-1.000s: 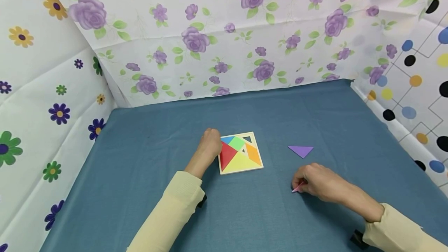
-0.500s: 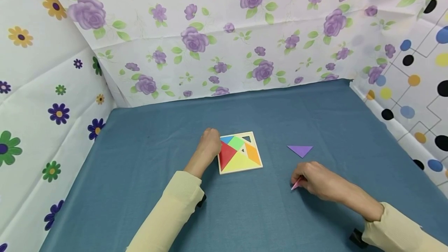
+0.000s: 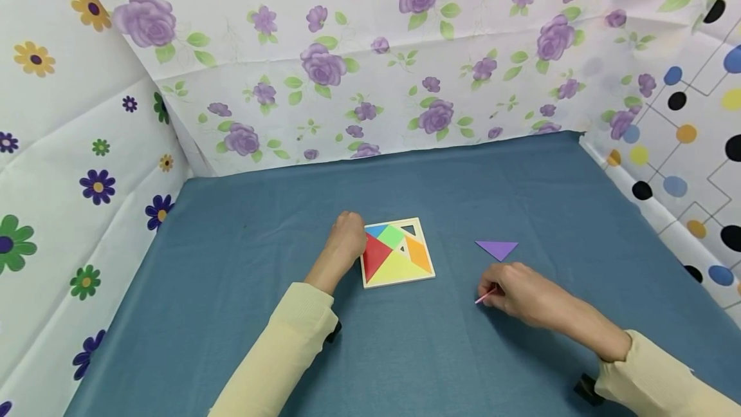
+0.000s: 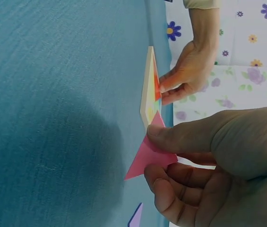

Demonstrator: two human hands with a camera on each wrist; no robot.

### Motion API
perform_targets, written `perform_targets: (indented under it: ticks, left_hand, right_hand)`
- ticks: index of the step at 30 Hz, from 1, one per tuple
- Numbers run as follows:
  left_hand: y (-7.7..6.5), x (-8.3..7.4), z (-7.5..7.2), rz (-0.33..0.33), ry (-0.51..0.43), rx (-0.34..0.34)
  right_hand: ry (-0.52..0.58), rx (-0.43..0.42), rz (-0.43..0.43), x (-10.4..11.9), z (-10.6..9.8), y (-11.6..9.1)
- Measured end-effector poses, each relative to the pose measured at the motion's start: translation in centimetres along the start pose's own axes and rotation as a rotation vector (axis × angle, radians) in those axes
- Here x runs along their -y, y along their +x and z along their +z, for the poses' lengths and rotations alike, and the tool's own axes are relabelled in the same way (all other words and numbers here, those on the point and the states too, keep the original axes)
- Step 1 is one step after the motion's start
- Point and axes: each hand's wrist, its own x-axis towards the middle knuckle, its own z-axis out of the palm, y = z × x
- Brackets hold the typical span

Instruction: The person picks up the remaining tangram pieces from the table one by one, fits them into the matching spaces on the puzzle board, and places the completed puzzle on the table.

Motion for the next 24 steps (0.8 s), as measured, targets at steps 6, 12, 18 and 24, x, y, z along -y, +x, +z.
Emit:
perform_targets:
  ticks: [6, 12, 18, 24]
  left_hand:
    - [0.0, 0.0, 0.0, -0.005, -0.004, -0.001]
    - [-0.1, 0.0, -0.1, -0.004, -0.021, -0.008]
    - [-0.1, 0.0, 0.0, -0.009, -0.021, -0.007]
    - [0.0, 0.0, 0.0, -0.012, -0.013, -0.007]
  right_hand:
    - [0.030, 0.012, 0.029, 0.2, -0.2, 0.5]
    - [0.041, 0.004, 0.022, 0.1, -0.4, 0.9]
    - [0.040, -0.003, 0.008, 0.1, -0.7, 1.4]
    - [0.006, -0.060, -0.075, 0.1, -0.9, 1.9]
